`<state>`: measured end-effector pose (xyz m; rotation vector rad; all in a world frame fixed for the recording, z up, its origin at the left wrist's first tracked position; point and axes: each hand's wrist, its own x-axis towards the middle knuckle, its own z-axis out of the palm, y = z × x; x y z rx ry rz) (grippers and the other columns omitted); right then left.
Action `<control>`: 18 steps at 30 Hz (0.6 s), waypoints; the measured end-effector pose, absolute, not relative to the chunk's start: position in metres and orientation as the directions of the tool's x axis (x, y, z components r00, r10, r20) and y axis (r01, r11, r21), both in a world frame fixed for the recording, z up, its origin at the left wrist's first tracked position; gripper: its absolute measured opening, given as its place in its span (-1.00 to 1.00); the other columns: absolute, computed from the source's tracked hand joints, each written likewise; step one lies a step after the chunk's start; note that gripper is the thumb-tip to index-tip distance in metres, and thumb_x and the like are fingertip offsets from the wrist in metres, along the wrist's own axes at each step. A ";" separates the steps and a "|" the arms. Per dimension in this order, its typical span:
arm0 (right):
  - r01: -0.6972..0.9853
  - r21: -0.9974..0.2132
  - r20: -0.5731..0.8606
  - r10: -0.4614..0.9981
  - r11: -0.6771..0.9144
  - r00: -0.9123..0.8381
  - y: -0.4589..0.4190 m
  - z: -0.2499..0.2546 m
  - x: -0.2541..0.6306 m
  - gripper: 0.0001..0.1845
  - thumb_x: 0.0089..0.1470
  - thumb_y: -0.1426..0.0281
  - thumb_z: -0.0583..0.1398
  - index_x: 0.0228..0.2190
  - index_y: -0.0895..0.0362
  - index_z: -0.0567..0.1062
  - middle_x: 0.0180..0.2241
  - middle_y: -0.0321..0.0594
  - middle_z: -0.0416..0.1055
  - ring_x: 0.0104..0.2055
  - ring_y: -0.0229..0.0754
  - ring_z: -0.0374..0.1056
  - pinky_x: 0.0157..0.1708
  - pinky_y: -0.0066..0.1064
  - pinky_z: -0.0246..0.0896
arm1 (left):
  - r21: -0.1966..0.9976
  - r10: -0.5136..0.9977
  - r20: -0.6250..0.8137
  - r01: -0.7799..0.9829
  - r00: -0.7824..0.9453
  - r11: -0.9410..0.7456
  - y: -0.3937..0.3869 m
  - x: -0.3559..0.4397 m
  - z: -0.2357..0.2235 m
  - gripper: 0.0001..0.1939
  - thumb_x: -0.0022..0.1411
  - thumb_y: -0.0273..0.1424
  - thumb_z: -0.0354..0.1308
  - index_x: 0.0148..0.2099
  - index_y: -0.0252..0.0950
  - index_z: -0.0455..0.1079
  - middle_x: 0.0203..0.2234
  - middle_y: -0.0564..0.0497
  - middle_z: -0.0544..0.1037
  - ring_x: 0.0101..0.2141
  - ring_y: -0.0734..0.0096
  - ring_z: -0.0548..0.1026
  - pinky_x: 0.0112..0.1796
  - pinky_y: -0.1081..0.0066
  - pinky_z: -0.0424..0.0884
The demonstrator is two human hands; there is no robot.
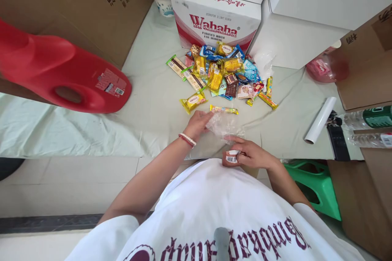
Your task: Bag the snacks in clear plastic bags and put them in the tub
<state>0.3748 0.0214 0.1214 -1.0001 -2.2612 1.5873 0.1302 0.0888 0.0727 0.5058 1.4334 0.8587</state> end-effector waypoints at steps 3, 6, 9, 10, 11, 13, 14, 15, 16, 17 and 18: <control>0.445 -0.874 -0.260 0.585 0.197 -0.768 0.015 0.130 0.385 -0.75 0.15 0.40 0.16 -0.22 0.03 0.63 -0.02 -0.14 0.55 0.23 -0.01 0.36 0.16 -0.20 0.29 | 0.805 0.804 -0.577 -0.261 -0.141 0.532 0.100 0.139 0.071 -0.63 -0.04 -0.36 0.39 -0.38 -0.23 0.19 -0.58 0.18 0.36 -0.55 0.52 0.39 -0.50 0.50 0.31; 0.449 -0.887 -0.342 0.504 0.105 -0.793 0.009 0.134 0.422 -0.76 0.17 0.31 0.18 -0.21 0.05 0.64 -0.05 -0.11 0.57 0.25 0.01 0.33 0.20 -0.14 0.23 | 0.721 0.827 -0.561 -0.501 -0.017 0.479 0.098 0.134 0.069 -0.67 -0.04 -0.41 0.34 -0.38 -0.23 0.18 -0.52 0.14 0.45 -0.44 0.40 0.54 -0.43 0.43 0.43; 0.448 -0.893 -0.377 0.611 -0.041 -0.696 0.011 0.138 0.468 -0.71 0.14 0.23 0.19 -0.24 0.09 0.65 0.15 -0.05 0.46 0.29 0.09 0.27 0.22 -0.07 0.19 | 0.650 0.853 -0.510 -0.603 0.107 0.464 0.086 0.126 0.069 -0.71 -0.07 -0.44 0.34 -0.38 -0.25 0.26 -0.42 0.05 0.54 -0.18 0.16 0.62 -0.23 0.27 0.54; 0.436 -0.894 -0.376 0.709 -0.108 -0.596 0.014 0.139 0.479 -0.68 0.11 0.20 0.18 -0.26 0.10 0.65 0.22 -0.04 0.39 0.28 0.13 0.27 0.20 -0.05 0.21 | 0.643 0.863 -0.489 -0.615 0.130 0.457 0.082 0.124 0.069 -0.74 -0.08 -0.45 0.34 -0.40 -0.25 0.28 -0.41 0.03 0.55 -0.12 0.12 0.61 -0.14 0.20 0.55; 0.405 -0.897 -0.373 0.797 -0.178 -0.475 0.020 0.139 0.486 -0.66 0.07 0.18 0.18 -0.26 0.11 0.65 0.27 -0.04 0.33 0.28 0.16 0.27 0.17 -0.04 0.23 | 0.644 0.874 -0.461 -0.621 0.152 0.448 0.078 0.123 0.069 -0.77 -0.09 -0.45 0.32 -0.42 -0.26 0.29 -0.40 0.02 0.56 -0.09 0.09 0.60 -0.07 0.14 0.54; 0.308 -0.909 -0.368 0.889 -0.282 -0.273 0.036 0.135 0.487 -0.61 -0.01 0.18 0.17 -0.24 0.11 0.65 0.33 -0.10 0.24 0.28 0.18 0.25 0.12 -0.05 0.27 | 0.657 0.897 -0.392 -0.621 0.202 0.427 0.072 0.122 0.071 -0.81 -0.13 -0.47 0.28 -0.46 -0.26 0.31 -0.38 0.01 0.56 -0.05 0.05 0.58 0.05 0.03 0.49; 0.267 -0.912 -0.377 0.893 -0.311 -0.245 0.046 0.131 0.481 -0.60 -0.05 0.20 0.18 -0.22 0.10 0.65 0.35 -0.14 0.21 0.29 0.18 0.24 0.10 -0.09 0.29 | 0.665 0.905 -0.357 -0.617 0.233 0.421 0.070 0.122 0.072 -0.83 -0.15 -0.48 0.27 -0.48 -0.27 0.32 -0.36 0.01 0.56 -0.04 0.03 0.58 0.09 -0.01 0.46; 0.246 -0.912 -0.388 0.883 -0.327 -0.265 0.057 0.126 0.471 -0.60 -0.08 0.24 0.19 -0.22 0.09 0.66 0.35 -0.18 0.21 0.29 0.15 0.24 0.10 -0.14 0.29 | 0.672 0.909 -0.325 -0.612 0.261 0.416 0.069 0.122 0.073 -0.85 -0.18 -0.50 0.25 -0.50 -0.28 0.32 -0.35 0.01 0.57 -0.03 0.02 0.58 0.12 -0.04 0.43; 0.246 -0.910 -0.401 0.859 -0.334 -0.318 0.068 0.119 0.459 -0.62 -0.11 0.27 0.22 -0.23 0.08 0.67 0.34 -0.21 0.24 0.28 0.12 0.24 0.09 -0.19 0.29 | 0.681 0.913 -0.297 -0.609 0.279 0.408 0.068 0.121 0.075 -0.86 -0.21 -0.51 0.24 -0.52 -0.29 0.33 -0.34 0.01 0.57 -0.03 0.01 0.57 0.14 -0.06 0.40; 0.260 -0.904 -0.418 0.826 -0.338 -0.379 0.078 0.111 0.445 -0.66 -0.12 0.30 0.25 -0.25 0.07 0.67 0.29 -0.23 0.32 0.26 0.08 0.26 0.09 -0.24 0.29 | 0.690 0.918 -0.273 -0.606 0.288 0.395 0.068 0.119 0.076 -0.87 -0.22 -0.52 0.23 -0.53 -0.29 0.34 -0.34 0.01 0.56 -0.03 0.00 0.57 0.15 -0.07 0.38; 0.264 -0.898 -0.435 0.797 -0.352 -0.419 0.088 0.103 0.433 -0.69 -0.14 0.30 0.27 -0.29 0.07 0.67 0.18 -0.22 0.44 0.19 0.04 0.32 0.04 -0.28 0.31 | 0.704 0.925 -0.253 -0.602 0.283 0.377 0.067 0.116 0.076 -0.88 -0.23 -0.53 0.22 -0.53 -0.30 0.35 -0.34 0.01 0.57 -0.03 0.00 0.57 0.16 -0.07 0.37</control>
